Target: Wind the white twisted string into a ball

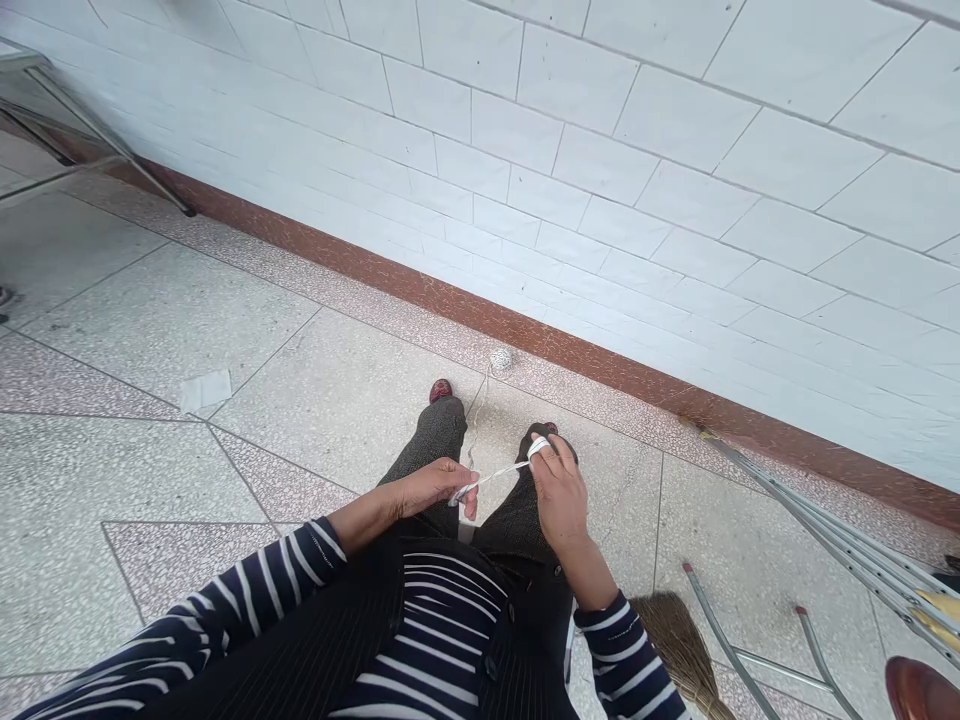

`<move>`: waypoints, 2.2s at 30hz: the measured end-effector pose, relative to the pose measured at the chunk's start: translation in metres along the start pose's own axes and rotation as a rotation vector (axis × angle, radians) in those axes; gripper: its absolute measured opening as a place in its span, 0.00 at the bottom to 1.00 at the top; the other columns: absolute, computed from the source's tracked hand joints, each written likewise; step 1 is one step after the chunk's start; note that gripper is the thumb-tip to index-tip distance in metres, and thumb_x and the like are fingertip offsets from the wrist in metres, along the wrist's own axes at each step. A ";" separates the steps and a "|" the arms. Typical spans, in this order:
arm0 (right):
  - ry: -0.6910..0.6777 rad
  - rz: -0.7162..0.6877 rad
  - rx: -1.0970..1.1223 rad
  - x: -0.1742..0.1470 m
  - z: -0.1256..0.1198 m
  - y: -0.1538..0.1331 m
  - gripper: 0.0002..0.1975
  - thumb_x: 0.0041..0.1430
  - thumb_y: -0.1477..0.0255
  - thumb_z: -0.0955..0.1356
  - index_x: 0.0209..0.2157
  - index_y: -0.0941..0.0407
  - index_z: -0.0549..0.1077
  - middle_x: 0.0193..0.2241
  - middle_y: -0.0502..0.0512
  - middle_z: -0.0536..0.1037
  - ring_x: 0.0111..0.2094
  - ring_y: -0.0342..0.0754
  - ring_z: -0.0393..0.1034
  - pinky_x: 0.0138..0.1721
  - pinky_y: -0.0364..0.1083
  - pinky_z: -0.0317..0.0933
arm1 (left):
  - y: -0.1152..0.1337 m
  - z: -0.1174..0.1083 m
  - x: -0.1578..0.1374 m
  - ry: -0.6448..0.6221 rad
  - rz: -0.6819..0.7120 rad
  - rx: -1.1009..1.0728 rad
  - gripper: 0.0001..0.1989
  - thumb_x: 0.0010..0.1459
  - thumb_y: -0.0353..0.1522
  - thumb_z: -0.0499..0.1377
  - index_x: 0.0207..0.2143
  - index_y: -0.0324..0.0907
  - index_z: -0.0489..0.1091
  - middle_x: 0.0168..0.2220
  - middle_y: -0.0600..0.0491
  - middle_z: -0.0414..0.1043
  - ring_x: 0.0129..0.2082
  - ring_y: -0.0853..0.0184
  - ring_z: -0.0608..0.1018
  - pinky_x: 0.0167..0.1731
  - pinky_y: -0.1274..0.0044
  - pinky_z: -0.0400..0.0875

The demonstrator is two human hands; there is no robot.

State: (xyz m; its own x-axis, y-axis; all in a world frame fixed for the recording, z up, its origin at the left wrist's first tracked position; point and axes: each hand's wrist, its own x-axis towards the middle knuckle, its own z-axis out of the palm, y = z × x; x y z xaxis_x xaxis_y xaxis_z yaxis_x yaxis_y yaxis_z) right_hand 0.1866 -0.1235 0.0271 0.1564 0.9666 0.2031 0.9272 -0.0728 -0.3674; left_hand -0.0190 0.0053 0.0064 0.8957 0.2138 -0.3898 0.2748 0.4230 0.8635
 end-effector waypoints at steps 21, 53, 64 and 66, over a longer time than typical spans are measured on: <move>-0.044 -0.048 0.016 0.028 -0.033 0.013 0.17 0.68 0.71 0.57 0.47 0.55 0.74 0.55 0.62 0.73 0.61 0.64 0.55 0.55 0.62 0.58 | 0.042 0.033 0.011 0.153 0.224 0.495 0.15 0.58 0.36 0.58 0.21 0.39 0.70 0.19 0.56 0.67 0.20 0.73 0.65 0.23 0.80 0.56; -0.310 0.347 0.958 -0.011 -0.013 -0.045 0.36 0.59 0.55 0.66 0.65 0.51 0.54 0.35 0.53 0.72 0.24 0.43 0.60 0.26 0.45 0.61 | 0.011 0.013 0.002 0.121 0.236 0.671 0.09 0.58 0.31 0.56 0.27 0.37 0.71 0.23 0.57 0.67 0.24 0.74 0.66 0.26 0.83 0.56; -0.803 0.323 1.258 -0.038 0.001 -0.052 0.35 0.50 0.65 0.73 0.59 0.50 0.62 0.36 0.52 0.77 0.24 0.44 0.69 0.20 0.41 0.58 | 0.030 0.003 -0.006 0.205 0.373 1.096 0.10 0.64 0.31 0.54 0.35 0.40 0.75 0.33 0.51 0.76 0.35 0.66 0.76 0.34 0.80 0.62; -0.694 0.290 1.477 -0.033 -0.018 -0.053 0.43 0.49 0.62 0.75 0.63 0.50 0.55 0.35 0.53 0.76 0.27 0.46 0.71 0.20 0.41 0.58 | 0.024 0.005 -0.003 0.198 0.311 0.989 0.10 0.64 0.32 0.55 0.36 0.40 0.76 0.32 0.52 0.76 0.32 0.68 0.76 0.33 0.81 0.62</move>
State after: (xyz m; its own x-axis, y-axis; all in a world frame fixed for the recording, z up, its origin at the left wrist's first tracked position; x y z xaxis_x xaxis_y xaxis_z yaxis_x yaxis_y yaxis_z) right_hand 0.1382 -0.1559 0.0558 -0.2923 0.9114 -0.2896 -0.2696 -0.3691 -0.8894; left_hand -0.0138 0.0107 0.0303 0.9270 0.3675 -0.0747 0.2856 -0.5625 0.7759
